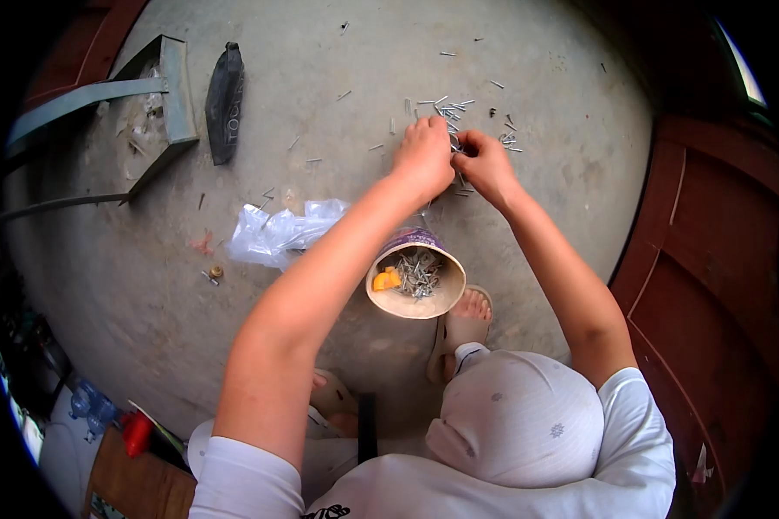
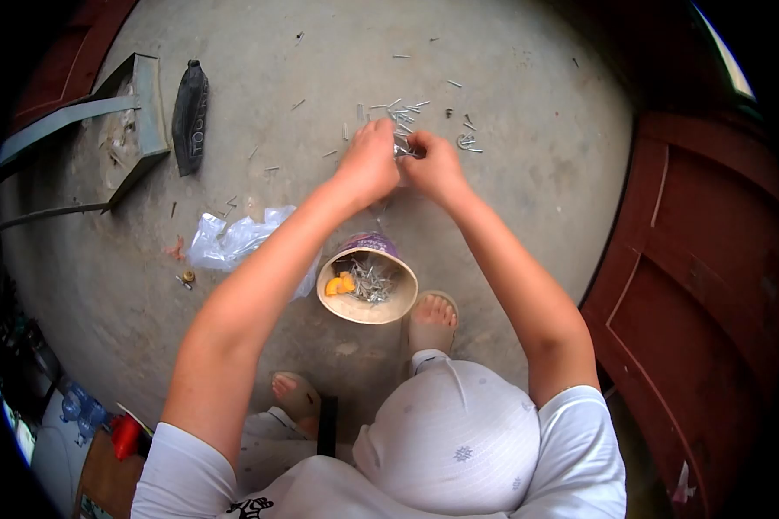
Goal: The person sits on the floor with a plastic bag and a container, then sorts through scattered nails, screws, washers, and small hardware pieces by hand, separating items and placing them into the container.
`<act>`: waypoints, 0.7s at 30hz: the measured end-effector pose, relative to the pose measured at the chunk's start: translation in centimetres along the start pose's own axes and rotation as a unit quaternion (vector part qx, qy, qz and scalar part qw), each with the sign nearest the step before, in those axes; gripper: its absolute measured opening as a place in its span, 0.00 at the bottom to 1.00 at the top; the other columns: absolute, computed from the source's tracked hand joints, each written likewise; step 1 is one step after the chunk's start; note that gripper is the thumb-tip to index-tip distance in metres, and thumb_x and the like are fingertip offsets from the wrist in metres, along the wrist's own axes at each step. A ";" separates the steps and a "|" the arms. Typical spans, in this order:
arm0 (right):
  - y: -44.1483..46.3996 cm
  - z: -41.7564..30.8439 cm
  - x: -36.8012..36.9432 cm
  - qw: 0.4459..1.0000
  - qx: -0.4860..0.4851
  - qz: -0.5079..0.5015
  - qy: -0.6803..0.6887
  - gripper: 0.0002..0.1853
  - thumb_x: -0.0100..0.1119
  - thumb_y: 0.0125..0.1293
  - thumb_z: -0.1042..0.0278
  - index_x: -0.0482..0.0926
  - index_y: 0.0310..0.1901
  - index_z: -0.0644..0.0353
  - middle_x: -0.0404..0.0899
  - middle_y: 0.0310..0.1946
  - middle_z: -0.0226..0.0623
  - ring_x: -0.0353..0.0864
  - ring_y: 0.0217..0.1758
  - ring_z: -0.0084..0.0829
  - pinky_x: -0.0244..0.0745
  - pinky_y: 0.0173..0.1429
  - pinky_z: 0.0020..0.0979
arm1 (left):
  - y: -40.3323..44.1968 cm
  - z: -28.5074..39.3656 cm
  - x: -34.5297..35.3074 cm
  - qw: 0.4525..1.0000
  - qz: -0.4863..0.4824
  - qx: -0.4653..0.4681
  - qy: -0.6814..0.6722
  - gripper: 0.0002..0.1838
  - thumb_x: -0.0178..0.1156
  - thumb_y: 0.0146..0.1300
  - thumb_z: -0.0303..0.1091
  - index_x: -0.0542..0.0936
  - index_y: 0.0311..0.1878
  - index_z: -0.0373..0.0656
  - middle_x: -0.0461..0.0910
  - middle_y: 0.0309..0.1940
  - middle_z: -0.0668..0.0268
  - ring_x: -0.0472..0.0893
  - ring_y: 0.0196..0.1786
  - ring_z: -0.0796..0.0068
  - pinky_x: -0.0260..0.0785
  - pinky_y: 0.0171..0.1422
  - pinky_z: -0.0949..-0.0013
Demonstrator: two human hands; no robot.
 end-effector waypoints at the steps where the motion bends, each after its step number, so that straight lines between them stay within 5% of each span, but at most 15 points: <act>1: -0.7 -0.5 0.0 1.000 0.005 -0.019 0.018 0.16 0.61 0.53 0.74 0.79 0.46 0.67 0.82 0.31 0.42 0.81 0.36 0.31 0.76 0.45 0.31 | -0.9 0.5 -0.8 1.000 0.009 0.001 -0.013 0.22 0.62 0.50 0.21 0.68 0.49 0.33 0.71 0.51 0.48 0.72 0.55 0.48 0.67 0.60 0.55; 6: -9.7 -5.5 0.1 0.995 0.010 -0.097 -0.002 0.16 0.59 0.55 0.75 0.79 0.46 0.66 0.81 0.37 0.42 0.81 0.38 0.31 0.76 0.44 0.31 | -11.3 4.4 -5.1 0.998 0.025 -0.015 -0.053 0.19 0.57 0.51 0.17 0.67 0.48 0.31 0.70 0.48 0.45 0.70 0.53 0.45 0.64 0.58 0.52; 8: -13.1 -6.0 0.9 0.988 0.055 -0.144 -0.001 0.16 0.60 0.57 0.80 0.76 0.49 0.66 0.80 0.35 0.34 0.79 0.36 0.24 0.76 0.44 0.27 | -15.0 4.9 -4.9 0.995 0.018 -0.054 -0.079 0.19 0.55 0.52 0.17 0.66 0.49 0.31 0.69 0.48 0.46 0.69 0.54 0.44 0.64 0.58 0.51; 14: -16.4 -6.0 2.7 0.959 -0.164 -0.170 -0.160 0.16 0.61 0.56 0.78 0.79 0.47 0.64 0.81 0.40 0.44 0.82 0.37 0.37 0.77 0.42 0.30 | -20.5 4.4 -2.5 0.998 0.028 -0.059 -0.012 0.17 0.53 0.58 0.22 0.68 0.51 0.31 0.72 0.51 0.44 0.71 0.56 0.44 0.65 0.57 0.50; 17: -14.3 -6.5 1.3 0.965 -0.077 -0.187 -0.167 0.12 0.60 0.58 0.76 0.80 0.45 0.62 0.83 0.38 0.42 0.83 0.37 0.34 0.77 0.41 0.31 | -19.1 3.9 -4.3 0.983 -0.140 -0.113 -0.044 0.14 0.53 0.60 0.26 0.72 0.50 0.34 0.77 0.44 0.46 0.76 0.50 0.46 0.68 0.54 0.50; 19: -9.8 -6.3 -0.5 0.979 -0.147 -0.059 -0.130 0.09 0.59 0.61 0.75 0.80 0.44 0.61 0.83 0.36 0.42 0.83 0.35 0.34 0.77 0.40 0.32 | -15.5 2.7 -6.1 0.988 -0.071 -0.124 -0.064 0.12 0.52 0.63 0.29 0.74 0.48 0.35 0.79 0.38 0.49 0.78 0.44 0.48 0.70 0.51 0.50; 20: -6.9 -7.3 -1.3 0.976 -0.159 -0.011 -0.147 0.11 0.56 0.60 0.74 0.80 0.44 0.64 0.82 0.36 0.49 0.82 0.39 0.47 0.77 0.45 0.39 | -13.3 1.6 -6.7 0.993 0.005 -0.092 -0.073 0.12 0.53 0.63 0.30 0.74 0.48 0.35 0.78 0.40 0.49 0.78 0.46 0.48 0.70 0.52 0.52; 21: -3.9 -6.6 -1.8 0.972 -0.161 0.025 -0.170 0.10 0.57 0.60 0.73 0.81 0.43 0.63 0.81 0.39 0.49 0.81 0.41 0.45 0.76 0.48 0.38 | -10.8 0.2 -6.9 0.992 0.082 -0.058 -0.081 0.13 0.54 0.63 0.30 0.74 0.48 0.35 0.78 0.42 0.48 0.77 0.48 0.48 0.69 0.54 0.53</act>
Point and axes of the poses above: each hand's wrist, its own y-axis towards the middle knuckle, its own x-axis out of the palm, z = x × y, the point moved 4 cm from there along y, towards the middle knuckle
